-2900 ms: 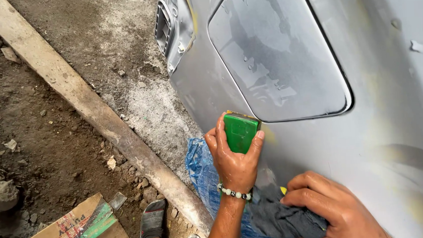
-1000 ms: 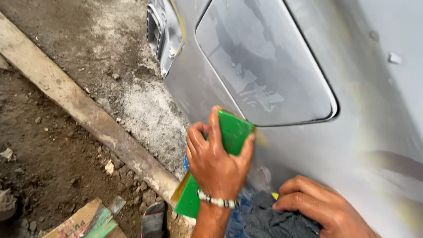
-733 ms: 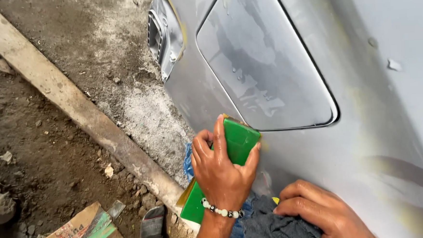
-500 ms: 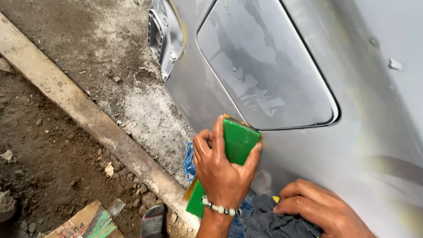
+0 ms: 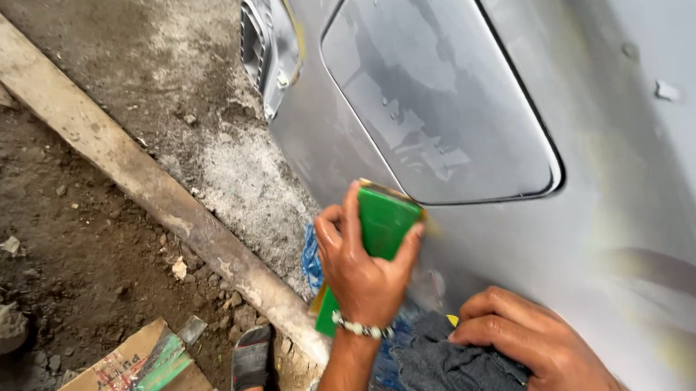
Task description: The person sands the side panel of a silver car using a green sanding block and a cloth. They then move to a wooden stand to open a paint can and stir the contents with a stick.
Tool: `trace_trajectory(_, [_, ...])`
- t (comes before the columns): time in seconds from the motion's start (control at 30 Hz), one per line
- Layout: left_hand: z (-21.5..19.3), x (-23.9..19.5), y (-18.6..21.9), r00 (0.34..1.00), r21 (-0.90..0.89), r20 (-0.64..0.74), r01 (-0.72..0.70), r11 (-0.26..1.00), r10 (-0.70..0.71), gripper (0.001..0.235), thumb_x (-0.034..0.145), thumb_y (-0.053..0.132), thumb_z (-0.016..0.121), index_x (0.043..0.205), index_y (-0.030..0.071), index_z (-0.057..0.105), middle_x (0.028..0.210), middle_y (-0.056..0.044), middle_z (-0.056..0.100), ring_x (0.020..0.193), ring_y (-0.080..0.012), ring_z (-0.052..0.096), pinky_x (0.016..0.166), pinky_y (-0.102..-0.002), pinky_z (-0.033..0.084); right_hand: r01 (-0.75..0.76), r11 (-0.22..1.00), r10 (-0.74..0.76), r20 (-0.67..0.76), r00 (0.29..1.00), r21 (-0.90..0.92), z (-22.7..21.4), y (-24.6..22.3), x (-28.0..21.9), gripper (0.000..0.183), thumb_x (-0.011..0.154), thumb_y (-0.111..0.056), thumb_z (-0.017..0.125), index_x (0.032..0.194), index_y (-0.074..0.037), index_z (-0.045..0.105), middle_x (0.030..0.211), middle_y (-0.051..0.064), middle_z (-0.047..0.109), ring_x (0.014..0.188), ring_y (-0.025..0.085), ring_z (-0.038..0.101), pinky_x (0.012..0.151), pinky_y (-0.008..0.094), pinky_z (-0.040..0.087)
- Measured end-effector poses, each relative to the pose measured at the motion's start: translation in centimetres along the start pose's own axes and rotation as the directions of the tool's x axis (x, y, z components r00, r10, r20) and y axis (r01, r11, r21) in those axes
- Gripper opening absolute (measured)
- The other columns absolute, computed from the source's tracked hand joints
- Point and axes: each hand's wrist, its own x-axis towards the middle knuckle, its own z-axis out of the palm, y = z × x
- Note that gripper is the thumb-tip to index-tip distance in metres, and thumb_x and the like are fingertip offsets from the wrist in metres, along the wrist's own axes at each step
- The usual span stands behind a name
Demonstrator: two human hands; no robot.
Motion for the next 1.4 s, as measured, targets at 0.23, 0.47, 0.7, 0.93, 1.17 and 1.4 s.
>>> trace_trajectory(0.23, [0.5, 0.1, -0.3, 0.998, 0.006, -0.059, -0.012, 1.000, 0.013, 0.091, 0.070, 0.035, 0.090, 0.147, 0.008, 0.050, 0.114, -0.018, 0.049, 0.107, -0.0359, 0.053, 0.092, -0.050, 0.045, 0.014, 0.999, -0.014, 0.015, 1.000, 0.045, -0.2, 0.1, 0.3, 0.035, 0.079, -0.026, 0.079, 0.107, -0.007, 0.070, 0.109, 0.011, 0.067, 0.100, 0.025, 0.071, 0.083, 0.036, 0.058])
trace_trajectory(0.47, [0.5, -0.4, 0.1, 0.998, 0.104, -0.060, -0.010, 0.994, 0.017, 0.090, 0.070, 0.039, 0.091, 0.145, 0.008, 0.051, 0.112, -0.017, 0.049, 0.103, -0.0353, 0.053, 0.088, -0.050, 0.045, 0.028, 0.999, -0.027, -0.019, 0.999, 0.034, 0.2, 0.0, 0.1, 0.031, 0.080, -0.025, 0.079, 0.104, -0.008, 0.069, 0.107, 0.008, 0.068, 0.100, 0.024, 0.071, 0.084, 0.035, 0.058])
trace_trajectory(0.7, [1.2, -1.2, -0.2, 0.997, 0.029, -0.077, 0.022, 0.999, -0.020, 0.087, 0.073, 0.041, 0.089, 0.146, 0.009, 0.052, 0.113, -0.017, 0.049, 0.105, -0.0341, 0.052, 0.092, -0.048, 0.045, 0.035, 0.999, -0.035, -0.025, 0.999, -0.019, 0.2, 0.1, 0.0, 0.031, 0.076, -0.023, 0.078, 0.102, -0.008, 0.070, 0.105, 0.009, 0.068, 0.099, 0.025, 0.070, 0.083, 0.035, 0.059])
trace_trajectory(0.93, [1.6, -0.8, -0.1, 0.991, -0.041, -0.105, 0.073, 0.996, -0.077, 0.086, 0.075, 0.036, 0.090, 0.146, 0.009, 0.051, 0.117, -0.017, 0.049, 0.108, -0.0345, 0.052, 0.093, -0.048, 0.045, 0.060, 0.995, -0.062, -0.028, 0.998, -0.074, 0.1, -0.2, 0.4, 0.035, 0.076, -0.027, 0.078, 0.103, -0.006, 0.069, 0.107, 0.011, 0.067, 0.099, 0.027, 0.070, 0.083, 0.035, 0.057])
trace_trajectory(1.17, [1.7, -0.7, -0.1, 0.992, -0.064, -0.100, 0.075, 0.995, -0.082, 0.086, 0.076, 0.034, 0.089, 0.147, 0.008, 0.050, 0.118, -0.017, 0.048, 0.108, -0.0341, 0.052, 0.093, -0.048, 0.045, 0.036, 0.999, -0.036, 0.009, 0.999, -0.032, 0.1, 0.7, 0.0, 0.034, 0.073, -0.020, 0.069, 0.104, -0.006, 0.071, 0.107, 0.011, 0.069, 0.099, 0.026, 0.072, 0.083, 0.036, 0.059])
trace_trajectory(1.4, [0.5, 0.0, 0.6, 0.998, 0.039, -0.062, 0.034, 0.999, -0.031, 0.090, 0.073, 0.040, 0.089, 0.147, 0.007, 0.049, 0.113, -0.018, 0.049, 0.106, -0.0349, 0.052, 0.092, -0.048, 0.044, 0.030, 1.000, -0.030, 0.001, 1.000, 0.006, 0.1, 0.7, 0.2, 0.032, 0.081, -0.028, 0.075, 0.105, -0.007, 0.070, 0.108, 0.009, 0.067, 0.099, 0.025, 0.072, 0.083, 0.036, 0.058])
